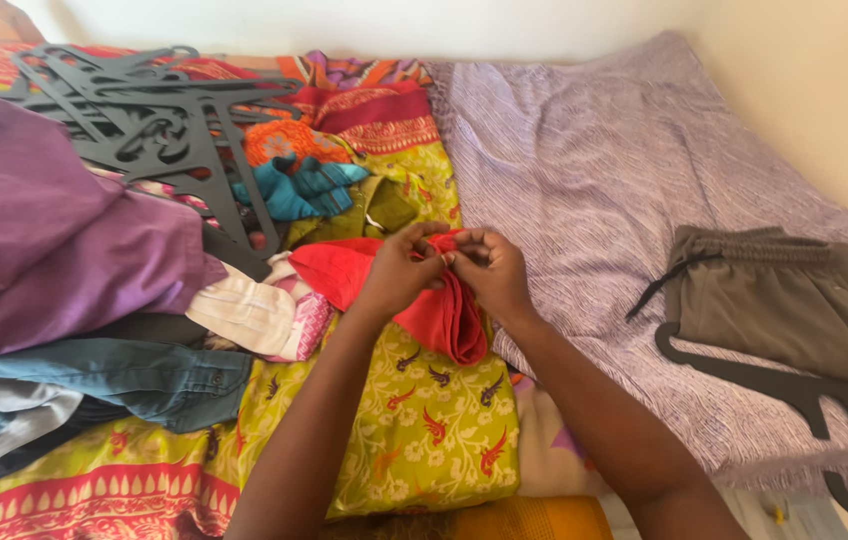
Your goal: The person folds a pair of grey shorts and places them on a hanger, then folds a red top and places it on a separate hanger. Both items are set aside on the bed.
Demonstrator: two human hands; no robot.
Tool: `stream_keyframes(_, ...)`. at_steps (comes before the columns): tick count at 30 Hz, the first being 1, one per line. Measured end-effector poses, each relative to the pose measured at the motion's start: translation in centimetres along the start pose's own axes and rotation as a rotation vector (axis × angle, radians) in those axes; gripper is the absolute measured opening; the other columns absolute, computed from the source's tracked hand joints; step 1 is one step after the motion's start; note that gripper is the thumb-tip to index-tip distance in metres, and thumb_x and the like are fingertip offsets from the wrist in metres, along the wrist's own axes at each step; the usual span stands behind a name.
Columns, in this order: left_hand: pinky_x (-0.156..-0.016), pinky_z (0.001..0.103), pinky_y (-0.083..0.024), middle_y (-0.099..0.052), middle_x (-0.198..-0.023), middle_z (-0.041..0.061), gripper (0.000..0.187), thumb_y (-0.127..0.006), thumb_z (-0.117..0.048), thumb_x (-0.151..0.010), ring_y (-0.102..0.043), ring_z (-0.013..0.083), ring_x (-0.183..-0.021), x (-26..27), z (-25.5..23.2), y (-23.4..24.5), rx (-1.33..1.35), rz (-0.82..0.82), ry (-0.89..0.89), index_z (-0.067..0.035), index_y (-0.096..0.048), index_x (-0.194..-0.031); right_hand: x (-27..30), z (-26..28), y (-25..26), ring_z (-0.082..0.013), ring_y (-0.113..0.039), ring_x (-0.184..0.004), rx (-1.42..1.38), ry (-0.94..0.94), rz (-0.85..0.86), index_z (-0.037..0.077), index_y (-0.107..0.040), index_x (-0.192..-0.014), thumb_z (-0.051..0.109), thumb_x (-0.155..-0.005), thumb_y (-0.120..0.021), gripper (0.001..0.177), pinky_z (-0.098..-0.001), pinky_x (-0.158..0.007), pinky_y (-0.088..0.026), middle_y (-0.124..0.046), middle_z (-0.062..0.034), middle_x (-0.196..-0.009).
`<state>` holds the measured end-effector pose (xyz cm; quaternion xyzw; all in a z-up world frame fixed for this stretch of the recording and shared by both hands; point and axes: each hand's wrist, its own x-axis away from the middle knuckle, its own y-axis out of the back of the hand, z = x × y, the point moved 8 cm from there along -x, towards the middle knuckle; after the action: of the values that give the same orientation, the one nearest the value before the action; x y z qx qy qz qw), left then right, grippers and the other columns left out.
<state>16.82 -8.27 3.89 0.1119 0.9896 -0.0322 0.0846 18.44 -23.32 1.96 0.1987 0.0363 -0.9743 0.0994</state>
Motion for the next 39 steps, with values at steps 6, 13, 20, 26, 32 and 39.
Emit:
stream_keyframes(6,-0.075,0.03,-0.057,-0.061,-0.096,0.006,0.052,-0.071,0.003,-0.077,-0.064,0.0141,-0.081,0.9,0.0,-0.2,-0.261,0.039,-0.349,-0.003,-0.066,-0.128,0.0,-0.9,1.2,-0.0061,-0.062,-0.08,0.03,-0.04,0.025,-0.001,-0.067,-0.105,-0.002,-0.097,-0.073,0.01,-0.0211,-0.07,-0.052,-0.069,-0.0036,-0.092)
stream_keyframes(13,-0.063,0.031,-0.052,-0.062,-0.076,0.006,0.026,-0.082,-0.006,-0.08,-0.063,0.0166,-0.066,2.8,-4.2,2.9,-0.534,-0.375,-0.397,-0.002,-0.07,-0.104,2.3,5.3,-2.4,-0.0211,-0.068,-0.09,0.534,0.223,0.062,0.002,-0.059,-0.125,0.024,-0.078,-0.086,0.059,-0.0331,-0.077,-0.055,-0.07,-0.0106,-0.102)
stream_keyframes(20,-0.079,0.03,-0.048,-0.062,-0.095,0.013,0.026,-0.083,-0.006,-0.08,-0.059,0.0241,-0.087,9.0,-12.1,5.4,-0.615,-0.695,-0.852,-0.003,-0.063,-0.096,0.8,10.1,0.0,-0.0177,-0.067,-0.07,0.931,0.005,0.088,0.013,-0.075,-0.115,0.027,-0.085,-0.082,0.034,-0.0354,-0.067,-0.054,-0.072,-0.0061,-0.077)
stream_keyframes(26,-0.073,0.027,-0.043,-0.064,-0.087,0.001,0.019,-0.078,-0.005,-0.093,-0.054,0.0127,-0.079,6.1,-7.8,7.2,0.272,-0.078,-0.333,-0.001,-0.062,-0.103,-1.6,14.1,-0.1,-0.0051,-0.065,-0.082,0.403,-0.002,0.535,0.004,-0.071,-0.113,0.019,-0.08,-0.082,0.037,-0.0258,-0.073,-0.054,-0.072,-0.0003,-0.089)
stream_keyframes(32,-0.067,0.029,-0.049,-0.07,-0.085,0.008,0.022,-0.081,-0.014,-0.089,-0.065,0.02,-0.073,4.9,-7.8,9.6,-0.652,-0.602,-0.229,-0.003,-0.065,-0.1,-6.2,10.4,-2.1,-0.0154,-0.066,-0.069,0.974,-0.123,0.298,0.007,-0.072,-0.102,0.02,-0.088,-0.081,0.021,-0.033,-0.067,-0.052,-0.072,-0.0091,-0.081)
stream_keyframes(39,-0.092,0.028,-0.055,-0.067,-0.123,0.01,0.021,-0.068,0.002,-0.097,-0.067,0.0195,-0.106,8.8,-12.1,6.6,-0.331,-0.529,-0.863,-0.004,-0.061,-0.115,-1.0,21.1,-2.8,-0.0279,-0.069,-0.105,1.118,0.949,-0.157,0.008,-0.07,-0.112,0.005,-0.094,-0.08,0.021,-0.0398,-0.092,-0.057,-0.073,-0.0094,-0.111)
